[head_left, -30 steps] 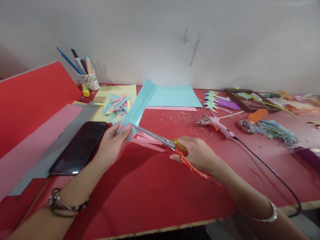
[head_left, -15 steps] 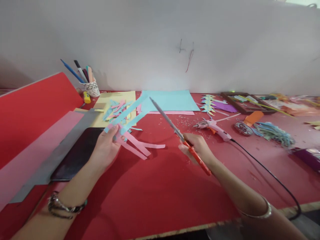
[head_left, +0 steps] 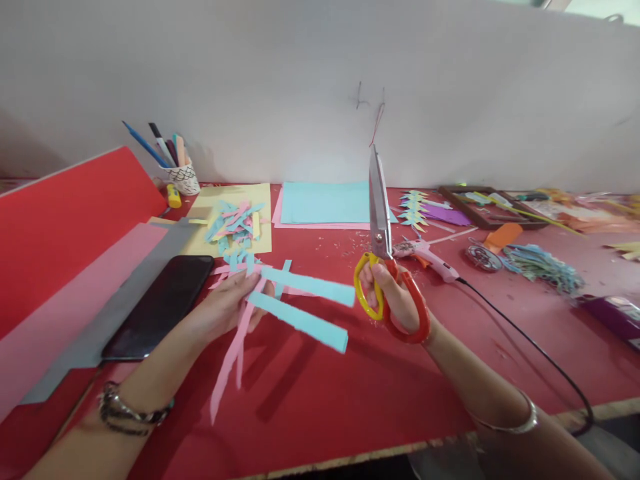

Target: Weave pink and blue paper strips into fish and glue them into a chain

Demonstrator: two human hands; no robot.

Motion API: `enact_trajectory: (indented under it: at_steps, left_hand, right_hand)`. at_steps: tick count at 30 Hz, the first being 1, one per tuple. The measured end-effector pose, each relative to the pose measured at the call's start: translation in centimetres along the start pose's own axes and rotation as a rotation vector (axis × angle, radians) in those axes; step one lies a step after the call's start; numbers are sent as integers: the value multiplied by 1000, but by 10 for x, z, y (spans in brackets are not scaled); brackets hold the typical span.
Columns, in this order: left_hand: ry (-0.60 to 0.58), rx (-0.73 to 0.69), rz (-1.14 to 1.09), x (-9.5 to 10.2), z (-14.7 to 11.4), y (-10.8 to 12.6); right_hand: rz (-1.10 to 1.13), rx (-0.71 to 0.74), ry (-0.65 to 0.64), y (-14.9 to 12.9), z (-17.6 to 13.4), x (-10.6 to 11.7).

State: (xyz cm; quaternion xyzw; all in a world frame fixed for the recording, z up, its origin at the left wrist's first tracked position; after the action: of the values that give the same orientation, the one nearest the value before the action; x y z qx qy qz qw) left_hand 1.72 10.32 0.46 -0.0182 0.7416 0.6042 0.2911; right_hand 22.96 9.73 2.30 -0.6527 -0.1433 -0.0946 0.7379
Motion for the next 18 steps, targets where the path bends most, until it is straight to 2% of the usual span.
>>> enact_trajectory:
  at_steps: [3,8,11,14,18]
  left_hand:
    - [-74,11,98,-6,-1,-3]
    - [-2,-38,355,-19,-4,-7]
    - [-93,26,400,-35,-7,-20]
    - [-104,62,462,-44,-8,-28]
    - [-93,9,527,-47,-8,-27]
  right_hand:
    - [34,-15,-51,-4,0,-6]
    - [115,-120,-246,-13,-7,-25]
    - [178,-185,-377,-13,-16,-39]
    - [166,-180,-474,-8,-23,-51]
    - [94,-65,-448,-6,-25,-56]
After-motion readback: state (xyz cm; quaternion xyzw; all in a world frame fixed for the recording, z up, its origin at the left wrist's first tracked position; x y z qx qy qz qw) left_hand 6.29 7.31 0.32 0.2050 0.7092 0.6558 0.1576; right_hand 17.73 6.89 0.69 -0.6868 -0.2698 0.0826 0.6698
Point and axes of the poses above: each hand's wrist, its own z-axis towards the middle knuckle, its own x-axis out of the back of the hand, y = z × x, the point moved 6 cm from there along z, towards the middle knuckle, and after that the axes turned 8 degrees about -z, right-handed, at the moved point
